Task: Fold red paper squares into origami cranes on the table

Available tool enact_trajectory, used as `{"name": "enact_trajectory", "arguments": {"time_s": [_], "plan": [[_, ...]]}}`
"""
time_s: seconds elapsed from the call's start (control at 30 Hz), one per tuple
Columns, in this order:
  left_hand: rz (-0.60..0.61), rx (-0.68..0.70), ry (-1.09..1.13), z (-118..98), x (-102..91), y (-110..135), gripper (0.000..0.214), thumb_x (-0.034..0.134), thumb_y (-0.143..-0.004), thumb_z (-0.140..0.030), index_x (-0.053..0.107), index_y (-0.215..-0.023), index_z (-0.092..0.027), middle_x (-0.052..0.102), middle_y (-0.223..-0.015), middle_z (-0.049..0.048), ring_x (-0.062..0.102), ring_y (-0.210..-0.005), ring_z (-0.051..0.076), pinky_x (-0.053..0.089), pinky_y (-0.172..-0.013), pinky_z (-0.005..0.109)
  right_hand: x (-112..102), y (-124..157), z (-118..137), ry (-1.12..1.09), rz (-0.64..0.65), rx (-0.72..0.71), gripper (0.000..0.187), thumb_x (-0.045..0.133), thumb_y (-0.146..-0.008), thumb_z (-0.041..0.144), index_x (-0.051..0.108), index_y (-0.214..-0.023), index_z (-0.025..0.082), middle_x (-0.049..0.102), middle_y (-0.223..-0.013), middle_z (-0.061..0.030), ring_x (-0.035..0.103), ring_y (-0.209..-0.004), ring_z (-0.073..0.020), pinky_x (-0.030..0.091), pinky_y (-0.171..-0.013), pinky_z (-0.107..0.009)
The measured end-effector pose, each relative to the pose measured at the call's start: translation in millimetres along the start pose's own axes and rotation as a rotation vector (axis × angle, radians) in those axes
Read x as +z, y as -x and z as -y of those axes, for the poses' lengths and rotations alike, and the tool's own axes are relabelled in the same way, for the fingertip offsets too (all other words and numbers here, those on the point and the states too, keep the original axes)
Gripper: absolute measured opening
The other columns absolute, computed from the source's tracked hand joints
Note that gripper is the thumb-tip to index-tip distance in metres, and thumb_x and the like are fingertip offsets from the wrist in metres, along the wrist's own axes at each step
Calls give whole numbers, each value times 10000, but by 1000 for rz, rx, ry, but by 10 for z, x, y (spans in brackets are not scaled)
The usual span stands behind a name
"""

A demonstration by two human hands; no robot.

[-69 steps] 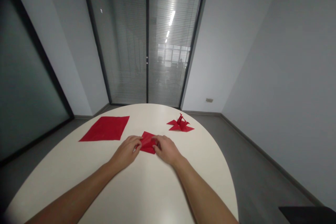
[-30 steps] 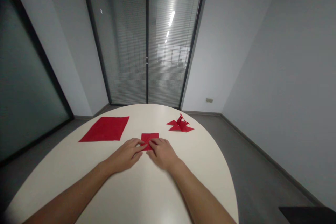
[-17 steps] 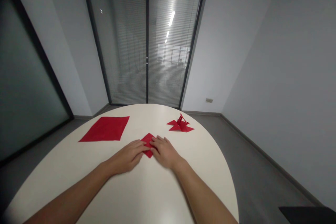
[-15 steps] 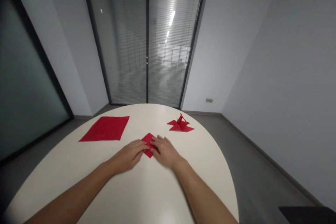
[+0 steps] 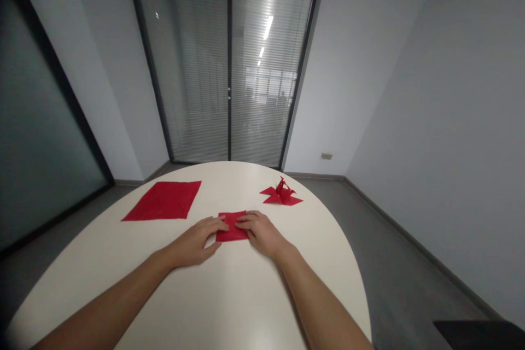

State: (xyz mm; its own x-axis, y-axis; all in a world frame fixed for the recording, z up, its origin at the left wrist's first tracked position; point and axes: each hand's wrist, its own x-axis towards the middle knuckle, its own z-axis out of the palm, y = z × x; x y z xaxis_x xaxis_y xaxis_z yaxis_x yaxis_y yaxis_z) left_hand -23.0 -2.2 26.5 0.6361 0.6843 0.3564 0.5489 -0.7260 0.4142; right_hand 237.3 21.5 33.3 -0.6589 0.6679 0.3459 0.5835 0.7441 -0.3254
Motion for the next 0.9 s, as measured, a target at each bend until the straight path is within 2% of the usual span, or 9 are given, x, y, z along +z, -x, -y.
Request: {"name": "enact_trajectory", "arguments": {"time_s": [0.13, 0.3, 0.4, 0.5, 0.6, 0.7, 0.9], "plan": [[26, -7, 29, -44, -34, 7, 388, 615, -895, -224, 614, -1282, -255, 673, -1307, 55, 586, -1245, 247, 394, -1150, 436, -34, 29, -31, -29, 2, -20, 555, 499, -801, -39, 740, -1208, 251, 712, -1259, -51, 548, -1247, -270, 437, -1084, -449], [12, -62, 57, -54, -47, 3, 291, 589, -936, -288, 669, -1212, -245, 712, -1234, 56, 629, -1173, 236, 471, -1051, 373, -50, 23, 10, -22, -1, -34, 544, 483, -776, -49, 766, -1148, 229, 741, -1163, -68, 580, -1198, -243, 472, -1044, -398], [0, -100, 73, -51, -50, -13, 241, 539, -971, -298, 701, -1139, -239, 734, -1178, 49, 653, -1117, 220, 489, -997, 331, -78, 17, 89, -37, 1, -27, 450, 513, -814, 7, 770, -1128, 202, 740, -1168, -84, 611, -1165, -232, 469, -1044, -375], [-23, -133, 51, -47, -46, -30, 243, 496, -993, -292, 710, -1097, -243, 741, -1151, 38, 672, -1062, 208, 498, -950, 314, -130, 12, 189, -38, 24, -38, 278, 617, -876, 182, 771, -1107, 195, 752, -1141, -92, 629, -1139, -247, 461, -1046, -386], [-46, -159, 6, -55, -44, -40, 260, 460, -1009, -288, 706, -1078, -240, 748, -1123, 32, 686, -1022, 210, 504, -913, 319, -171, 0, 266, -18, 55, -37, 249, 684, -880, 318, 777, -1081, 205, 746, -1151, -91, 625, -1124, -264, 470, -1009, -387], [-51, -163, -26, -79, -61, -36, 262, 451, -1017, -299, 703, -1063, -243, 758, -1072, 29, 695, -976, 213, 508, -873, 321, -176, -16, 300, -4, 47, -2, 212, 609, -941, 280, 783, -1044, 215, 747, -1134, -81, 626, -1081, -245, 478, -958, -367], [-55, -146, -29, -94, -93, -12, 169, 575, -955, -302, 692, -1074, -272, 759, -1058, 3, 692, -961, 216, 499, -849, 312, -140, -34, 301, -5, 50, -1, 199, 579, -968, 245, 772, -940, 206, 764, -936, -55, 640, -915, -210, 465, -855, -323]]}}
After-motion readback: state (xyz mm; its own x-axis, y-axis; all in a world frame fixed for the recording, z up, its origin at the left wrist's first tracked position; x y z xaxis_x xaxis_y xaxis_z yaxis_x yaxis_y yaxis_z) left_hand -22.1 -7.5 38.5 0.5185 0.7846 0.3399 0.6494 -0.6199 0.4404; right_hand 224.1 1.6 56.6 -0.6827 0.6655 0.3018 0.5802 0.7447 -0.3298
